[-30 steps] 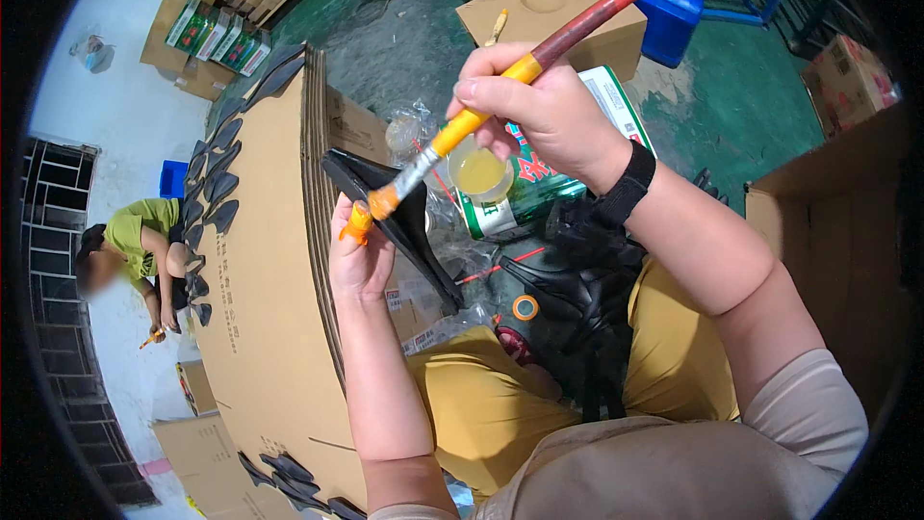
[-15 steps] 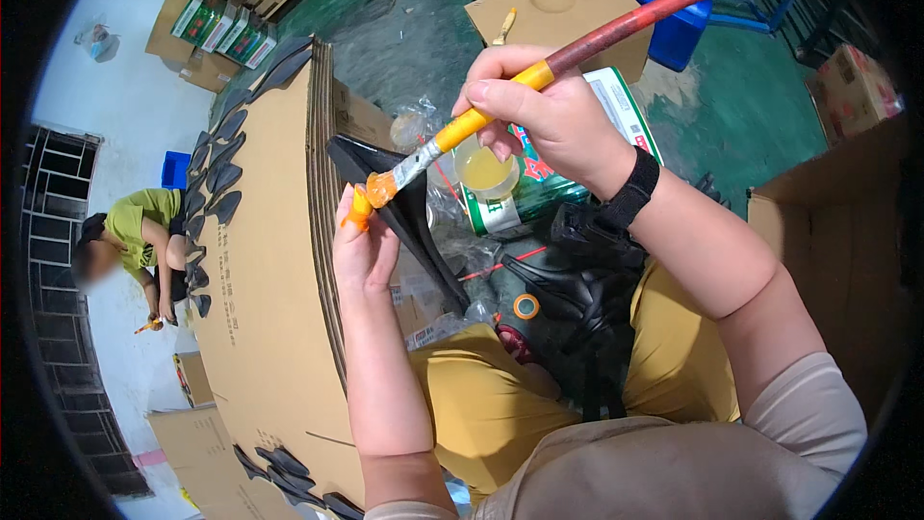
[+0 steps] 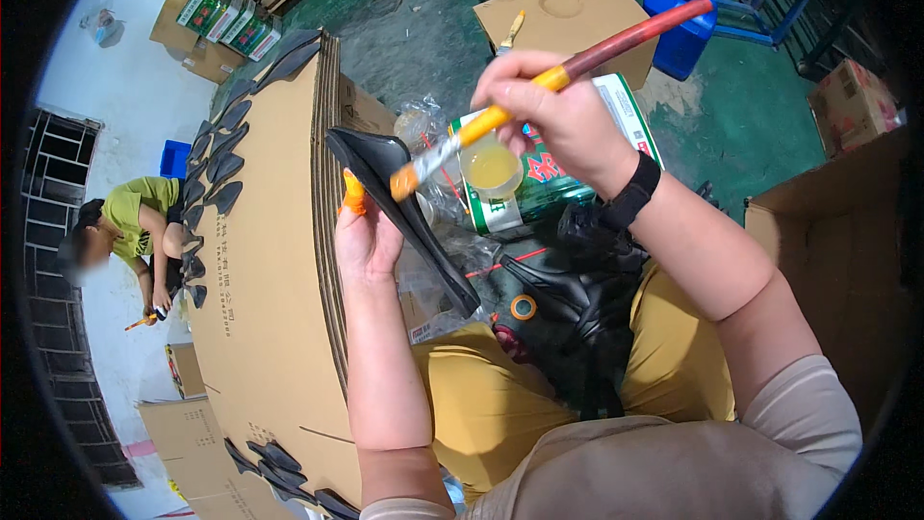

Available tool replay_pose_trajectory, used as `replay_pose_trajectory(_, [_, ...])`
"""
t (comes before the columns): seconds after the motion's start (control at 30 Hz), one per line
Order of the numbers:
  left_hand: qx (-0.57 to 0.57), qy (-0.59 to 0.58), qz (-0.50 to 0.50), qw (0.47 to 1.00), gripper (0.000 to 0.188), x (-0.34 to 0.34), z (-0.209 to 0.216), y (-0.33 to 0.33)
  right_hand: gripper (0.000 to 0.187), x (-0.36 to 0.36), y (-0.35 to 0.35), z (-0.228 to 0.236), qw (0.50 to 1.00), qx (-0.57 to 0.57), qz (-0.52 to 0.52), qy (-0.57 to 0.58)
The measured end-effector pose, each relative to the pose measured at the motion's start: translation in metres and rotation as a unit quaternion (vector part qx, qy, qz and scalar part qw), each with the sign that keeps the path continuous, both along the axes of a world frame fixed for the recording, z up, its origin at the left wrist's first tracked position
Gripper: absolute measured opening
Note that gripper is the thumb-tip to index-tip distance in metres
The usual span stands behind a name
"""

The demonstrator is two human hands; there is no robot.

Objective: The person is applying a liquid substance with a brush to plastic parts in a manufacturing environment.

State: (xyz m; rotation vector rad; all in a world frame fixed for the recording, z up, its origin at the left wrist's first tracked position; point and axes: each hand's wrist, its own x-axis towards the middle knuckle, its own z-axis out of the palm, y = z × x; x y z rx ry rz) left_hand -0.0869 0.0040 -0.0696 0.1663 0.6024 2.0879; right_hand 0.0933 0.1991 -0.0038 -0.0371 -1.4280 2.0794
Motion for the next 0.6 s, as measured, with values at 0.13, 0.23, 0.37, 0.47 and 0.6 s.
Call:
replay_pose_trajectory(0.13, [0.002,-0.017,-0.015,1.000,0.031,-0.012,-0.006,0.002,0.020,-0.010,0.038,-0.027,0.993,0.018,-0.090,-0.075])
replay_pose_trajectory(0.23, [-0.030,-0.031,0.020,0.999,0.031,-0.012,-0.005,0.012,0.027,-0.016,0.046,-0.068,0.958,0.128,-0.139,-0.215])
replay_pose_trajectory(0.37, [-0.018,-0.033,0.012,0.999,0.031,-0.018,-0.009,0.013,0.025,-0.026,0.039,-0.095,0.905,0.283,-0.144,-0.283])
replay_pose_trajectory(0.47, [-0.001,-0.031,-0.010,0.999,0.032,-0.022,-0.016,0.013,0.024,-0.028,0.037,-0.099,0.889,0.351,-0.101,-0.276])
replay_pose_trajectory(0.6, [-0.001,-0.015,-0.019,1.000,0.032,-0.021,-0.019,0.013,0.019,-0.031,0.037,-0.087,0.881,0.380,-0.106,-0.261])
